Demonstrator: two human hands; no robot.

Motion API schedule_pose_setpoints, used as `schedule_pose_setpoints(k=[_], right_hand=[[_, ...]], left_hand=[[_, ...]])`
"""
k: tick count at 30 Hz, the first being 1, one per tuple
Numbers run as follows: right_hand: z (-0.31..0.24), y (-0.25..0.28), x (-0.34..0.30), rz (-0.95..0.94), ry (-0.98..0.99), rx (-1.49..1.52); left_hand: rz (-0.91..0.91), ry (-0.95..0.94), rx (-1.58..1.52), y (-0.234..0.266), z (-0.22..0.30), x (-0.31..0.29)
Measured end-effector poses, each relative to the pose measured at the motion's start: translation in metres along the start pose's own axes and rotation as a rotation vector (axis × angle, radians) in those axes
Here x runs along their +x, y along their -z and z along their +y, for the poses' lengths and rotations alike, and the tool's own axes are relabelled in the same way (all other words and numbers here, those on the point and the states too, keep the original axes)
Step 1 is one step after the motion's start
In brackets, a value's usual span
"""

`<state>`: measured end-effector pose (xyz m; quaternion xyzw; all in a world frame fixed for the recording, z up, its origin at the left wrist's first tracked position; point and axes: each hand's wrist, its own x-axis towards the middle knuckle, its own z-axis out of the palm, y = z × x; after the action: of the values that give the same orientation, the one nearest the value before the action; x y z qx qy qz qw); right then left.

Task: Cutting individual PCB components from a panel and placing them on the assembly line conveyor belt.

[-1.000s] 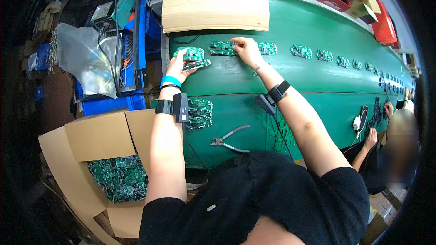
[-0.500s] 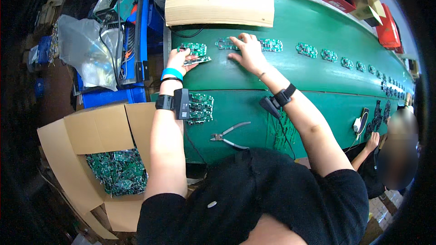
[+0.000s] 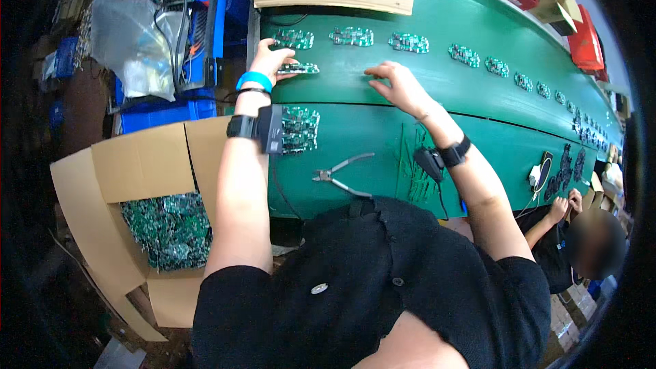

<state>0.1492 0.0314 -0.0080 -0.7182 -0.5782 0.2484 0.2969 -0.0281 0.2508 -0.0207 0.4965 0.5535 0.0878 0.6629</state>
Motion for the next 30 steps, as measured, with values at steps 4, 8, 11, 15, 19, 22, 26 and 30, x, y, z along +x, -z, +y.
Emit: schedule_pose_setpoints(k=[4,8,11,15,19,22,26,30], right_hand=[[-0.016,0.027,-0.064,-0.138,-0.087,0.142],[-0.017,0.05,-0.133,-0.152,-0.434,0.19],[0.014,0.043,-0.194,-0.083,-0.643,0.084],[0.041,0.003,-0.261,0.169,-0.581,-0.39],[0.037,-0.012,-0.271,0.317,-0.593,-0.604],[0.043,-0.018,-0.263,0.246,-0.707,-0.566],[0.035,-0.039,-0.235,0.334,-0.587,-0.62],[0.021,-0.039,-0.214,0.388,-0.449,-0.475]], left_hand=[[-0.531,-0.189,0.379,0.027,-0.019,-0.048],[-0.505,-0.447,0.499,0.037,-0.064,-0.067],[-0.319,-0.578,0.668,0.04,-0.085,-0.076],[-0.075,-0.935,1.021,0.035,-0.09,-0.099],[0.092,-1.027,0.895,0.001,-0.089,-0.127],[-0.212,-0.593,0.486,-0.052,-0.109,-0.159],[-0.524,-0.011,0.152,-0.131,-0.17,-0.184],[-0.374,0.063,-0.123,-0.192,-0.179,-0.206]])
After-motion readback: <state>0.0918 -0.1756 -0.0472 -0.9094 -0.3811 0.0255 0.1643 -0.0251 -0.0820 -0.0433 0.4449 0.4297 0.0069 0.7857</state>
